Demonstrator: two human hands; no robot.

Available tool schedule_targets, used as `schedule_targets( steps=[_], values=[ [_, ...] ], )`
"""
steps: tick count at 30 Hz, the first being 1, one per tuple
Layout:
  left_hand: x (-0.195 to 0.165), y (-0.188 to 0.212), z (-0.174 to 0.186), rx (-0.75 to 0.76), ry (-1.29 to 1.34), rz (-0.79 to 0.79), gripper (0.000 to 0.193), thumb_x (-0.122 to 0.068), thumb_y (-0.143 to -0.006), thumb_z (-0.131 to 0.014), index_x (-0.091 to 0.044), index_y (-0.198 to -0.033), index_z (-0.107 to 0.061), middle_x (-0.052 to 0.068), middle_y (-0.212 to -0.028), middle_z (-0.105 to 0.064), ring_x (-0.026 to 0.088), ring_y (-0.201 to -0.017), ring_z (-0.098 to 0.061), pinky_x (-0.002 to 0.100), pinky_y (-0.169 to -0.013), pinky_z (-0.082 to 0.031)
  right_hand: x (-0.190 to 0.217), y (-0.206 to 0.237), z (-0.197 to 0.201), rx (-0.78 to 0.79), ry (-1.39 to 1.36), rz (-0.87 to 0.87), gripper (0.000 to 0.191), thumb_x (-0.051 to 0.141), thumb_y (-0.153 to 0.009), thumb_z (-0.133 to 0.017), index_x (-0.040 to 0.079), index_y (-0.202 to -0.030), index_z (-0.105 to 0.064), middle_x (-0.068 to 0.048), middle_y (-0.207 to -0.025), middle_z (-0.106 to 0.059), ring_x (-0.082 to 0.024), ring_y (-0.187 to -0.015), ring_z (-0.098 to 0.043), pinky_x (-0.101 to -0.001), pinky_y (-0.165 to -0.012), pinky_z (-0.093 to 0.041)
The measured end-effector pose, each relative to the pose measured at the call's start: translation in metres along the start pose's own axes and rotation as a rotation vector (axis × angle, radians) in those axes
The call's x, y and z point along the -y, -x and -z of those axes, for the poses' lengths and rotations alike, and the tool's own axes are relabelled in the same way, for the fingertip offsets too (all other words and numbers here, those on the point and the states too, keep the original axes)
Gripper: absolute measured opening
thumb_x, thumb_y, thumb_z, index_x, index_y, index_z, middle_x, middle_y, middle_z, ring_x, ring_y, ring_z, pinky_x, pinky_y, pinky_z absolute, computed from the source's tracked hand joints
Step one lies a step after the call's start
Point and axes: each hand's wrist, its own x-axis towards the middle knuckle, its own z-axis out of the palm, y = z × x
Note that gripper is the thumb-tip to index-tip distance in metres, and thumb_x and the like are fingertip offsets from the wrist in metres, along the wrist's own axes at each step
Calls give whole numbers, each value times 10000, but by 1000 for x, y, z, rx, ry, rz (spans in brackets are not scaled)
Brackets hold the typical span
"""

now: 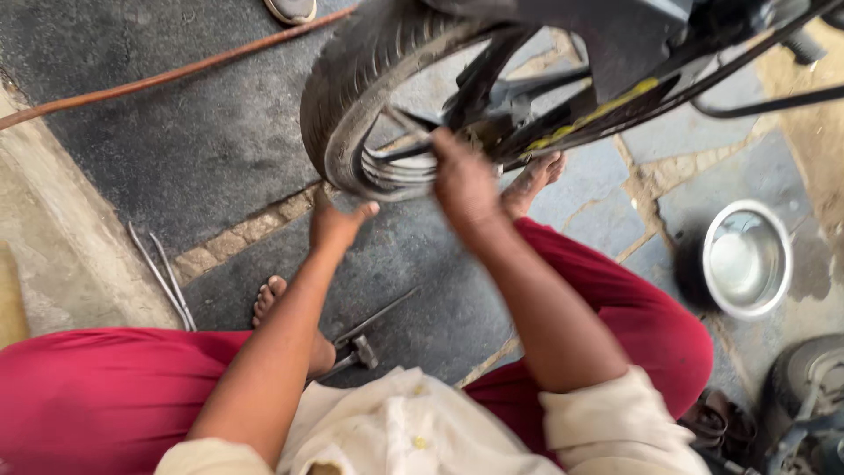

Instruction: The person sits on the ground at a motorcycle with its front wheel raised and uses a pry bar to work the tire bead away from the wheel rim, repositioning the tool around the tire and steadying the wheel with the other hand.

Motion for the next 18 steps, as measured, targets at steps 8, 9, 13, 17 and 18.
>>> schedule_targets(
  steps=[8, 9, 13, 17, 18],
  values=[
    [-2, -45, -4, 44, 569, -298, 1214, -298, -660, -1016, 35, -1548, -258, 248, -1535, -489, 342, -1414, -496, 398, -1182, -419, 29, 23, 168, -225, 921, 239, 169, 52, -939, -715, 141, -1078, -677, -58, -1018, -601, -327, -1025, -558, -497, -925, -452],
    [-1, -47, -4, 95, 684, -248, 1182, -289, -636, -1001, 19, -1538, -304, 220, -1524, -535, 321, -1400, -533, 383, -1176, -449, 22, 32, 174, -178, 841, 223, 167, 43, -944, -694, 118, -1092, -678, -80, -1010, -618, -344, -992, -572, -501, -882, -458],
    [-20, -45, 15, 23, 518, -278, 1119, -286, -645, -1000, 4, -1510, -353, 195, -1488, -557, 316, -1370, -556, 399, -1163, -461, -29, 72, 160, 155, 672, 32, 152, 88, -906, -636, 119, -1036, -709, -171, -859, -675, -403, -806, -636, -526, -715, -505],
    [-97, -41, 63, -358, 35, -848, 1033, -305, -666, -1050, -59, -1466, -444, 178, -1375, -578, 402, -1297, -533, 510, -1096, -392, -60, 92, 121, 495, 512, -321, 176, 248, -929, -615, 172, -1048, -720, -171, -898, -717, -394, -864, -683, -515, -749, -538],
    [-124, -38, 65, -440, 7, -1009, 985, -320, -646, -1038, -96, -1426, -480, 142, -1353, -591, 389, -1270, -543, 531, -1085, -364, -59, 94, 111, 583, 504, -359, 196, 305, -951, -620, 198, -1078, -725, -175, -895, -715, -394, -860, -687, -517, -761, -540]
  ],
)
